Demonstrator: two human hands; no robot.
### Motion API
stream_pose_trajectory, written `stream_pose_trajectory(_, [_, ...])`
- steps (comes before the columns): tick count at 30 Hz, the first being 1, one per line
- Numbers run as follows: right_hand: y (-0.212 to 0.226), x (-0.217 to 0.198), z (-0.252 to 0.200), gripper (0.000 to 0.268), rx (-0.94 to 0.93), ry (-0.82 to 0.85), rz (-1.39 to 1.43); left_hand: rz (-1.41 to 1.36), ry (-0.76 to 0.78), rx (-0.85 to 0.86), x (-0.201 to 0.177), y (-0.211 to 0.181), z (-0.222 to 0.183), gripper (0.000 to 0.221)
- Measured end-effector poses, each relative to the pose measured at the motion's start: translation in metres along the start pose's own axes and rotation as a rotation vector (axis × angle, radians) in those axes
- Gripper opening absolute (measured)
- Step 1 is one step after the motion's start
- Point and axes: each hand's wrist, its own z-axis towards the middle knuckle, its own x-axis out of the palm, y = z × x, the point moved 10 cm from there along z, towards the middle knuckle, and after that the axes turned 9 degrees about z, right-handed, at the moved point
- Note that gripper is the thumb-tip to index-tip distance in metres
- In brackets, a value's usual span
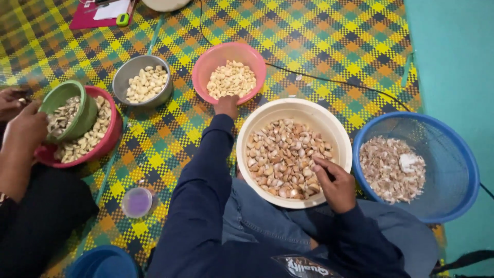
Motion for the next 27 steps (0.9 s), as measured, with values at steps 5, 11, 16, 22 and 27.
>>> stream_pose_trajectory(5, [0.003, 0.000, -0.007, 0.020, -0.134, 0.032, -0.072, -0.024, 0.157, 0.129, 0.014, -0.015, -0.013, 0.024])
stream_pose_trajectory(11, [0.000, 0.001, -0.012, 0.020, -0.323, 0.054, -0.165, 0.072, 0.447, 0.232, 0.039, -0.020, -0.055, 0.027])
stream_pose_trajectory(16, [-0.014, 0.006, -0.015, 0.022, -0.364, 0.085, -0.149, -0.073, 0.743, 0.302, -0.014, -0.030, -0.153, 0.034])
stream_pose_trajectory(22, [-0.022, 0.012, -0.010, 0.021, -0.410, 0.105, -0.175, -0.214, 0.885, 0.029, -0.073, -0.011, -0.222, 0.039])
stream_pose_trajectory(27, [-0.038, 0.020, -0.007, 0.022, -0.419, 0.148, -0.245, 0.142, 0.797, 0.244, -0.156, -0.037, -0.233, 0.070])
